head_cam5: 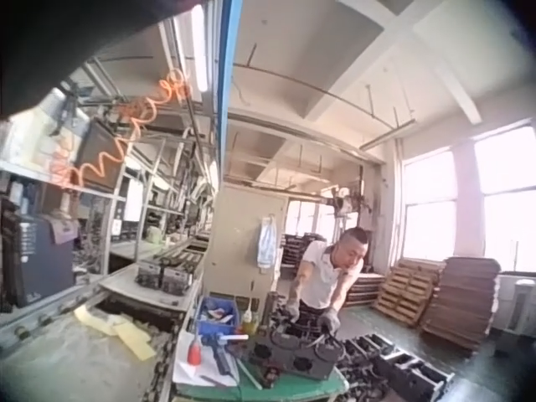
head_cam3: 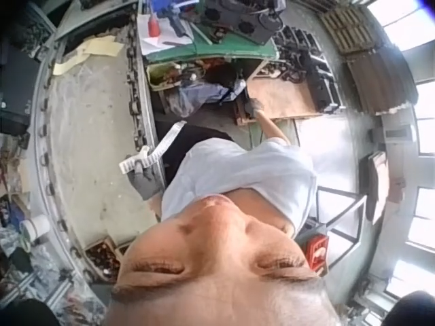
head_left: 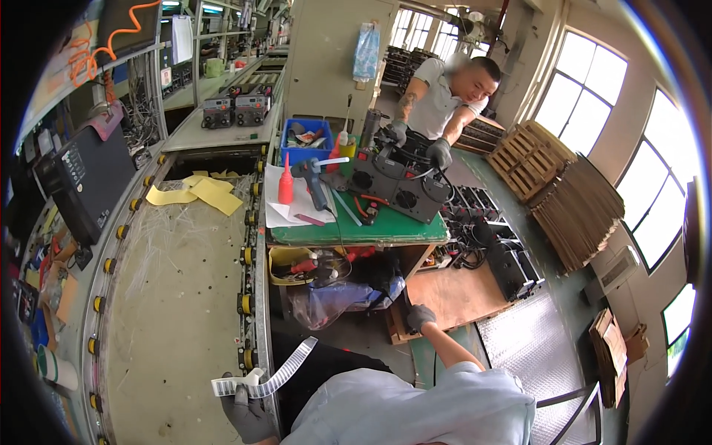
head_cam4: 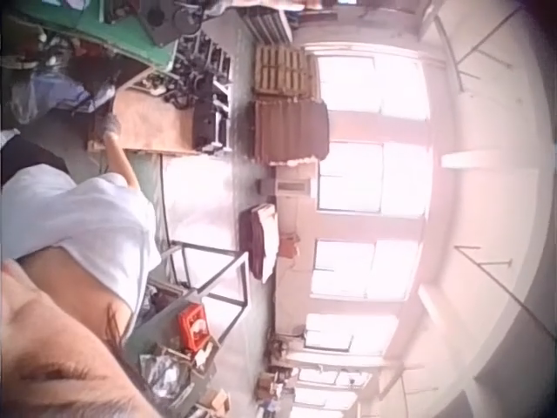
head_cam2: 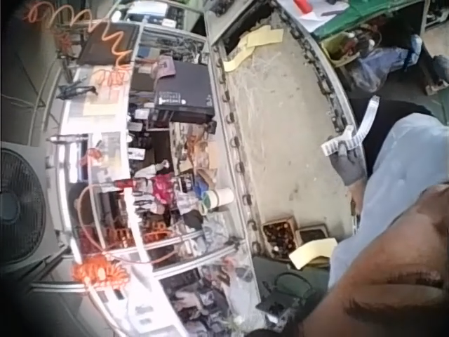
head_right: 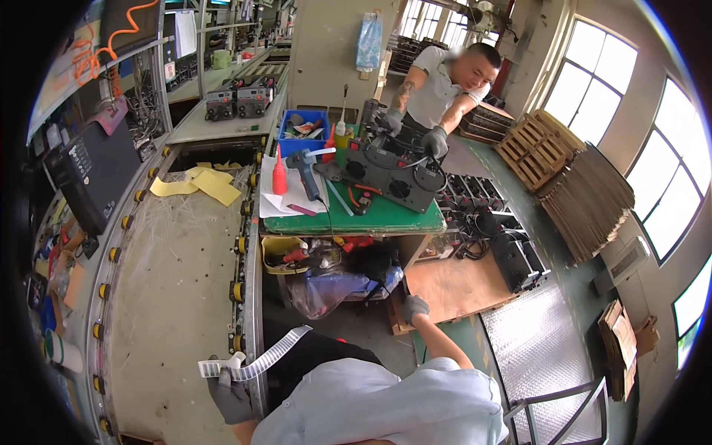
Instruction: Assembling electronic components into chassis, connecting wires, cleaning with air, applying glue, and using an electric screwdriver.
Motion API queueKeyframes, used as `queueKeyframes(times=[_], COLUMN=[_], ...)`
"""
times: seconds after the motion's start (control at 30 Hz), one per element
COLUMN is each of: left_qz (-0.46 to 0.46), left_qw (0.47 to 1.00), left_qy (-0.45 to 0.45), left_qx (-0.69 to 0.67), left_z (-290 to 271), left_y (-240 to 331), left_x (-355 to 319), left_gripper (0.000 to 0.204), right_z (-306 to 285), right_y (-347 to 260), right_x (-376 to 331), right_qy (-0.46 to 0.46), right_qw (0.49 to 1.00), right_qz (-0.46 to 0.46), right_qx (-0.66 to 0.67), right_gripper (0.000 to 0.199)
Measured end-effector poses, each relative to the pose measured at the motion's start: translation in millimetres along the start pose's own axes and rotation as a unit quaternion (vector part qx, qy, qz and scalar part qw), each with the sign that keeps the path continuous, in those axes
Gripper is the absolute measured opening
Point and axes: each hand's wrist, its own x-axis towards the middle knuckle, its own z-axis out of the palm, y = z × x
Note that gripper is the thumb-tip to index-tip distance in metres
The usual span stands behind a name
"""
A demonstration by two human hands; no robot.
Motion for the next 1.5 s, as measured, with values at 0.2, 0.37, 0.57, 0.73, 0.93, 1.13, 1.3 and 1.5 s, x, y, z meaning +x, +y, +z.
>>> queueKeyframes(times=[0.2, 0.37, 0.57, 0.73, 0.93, 1.13, 1.3, 1.5], left_qz=[0.174, 0.004, 0.334, 0.139, 0.175, 0.242, 0.251, 0.157], left_qw=[0.931, 0.997, 0.843, 0.988, 0.975, 0.954, 0.949, 0.978], left_qy=[-0.077, 0.024, -0.075, 0.003, 0.113, 0.179, 0.180, 0.087], left_qx=[0.310, 0.067, 0.415, 0.064, -0.076, 0.008, 0.061, 0.107], left_z=[11, 24, -14, -12, -13, -35, -43, -29], left_y=[-5, 16, 11, 28, 55, 64, 54, 42], left_x=[-9, -10, 5, 1, -3, 8, 15, 14], left_gripper=[0.036, 0.039, 0.038, 0.037, 0.044, 0.045, 0.049, 0.062], right_z=[8, -25, -95, -108, -95, -119, -124, -163], right_y=[-72, -149, -222, -276, -331, -366, -372, -347], right_x=[-49, -88, -153, -194, -243, -277, -273, -214], right_qy=[0.057, 0.144, 0.202, -0.050, -0.350, -0.382, -0.401, -0.366], right_qw=[0.961, 0.893, 0.804, 0.715, 0.558, 0.637, 0.620, 0.668], right_qz=[-0.238, -0.405, -0.526, -0.582, -0.663, -0.657, -0.652, -0.583], right_qx=[0.126, 0.136, 0.191, 0.385, 0.357, 0.130, 0.170, 0.283], right_gripper=[0.022, 0.021, 0.021, 0.025, 0.051, 0.033, 0.025, 0.023])
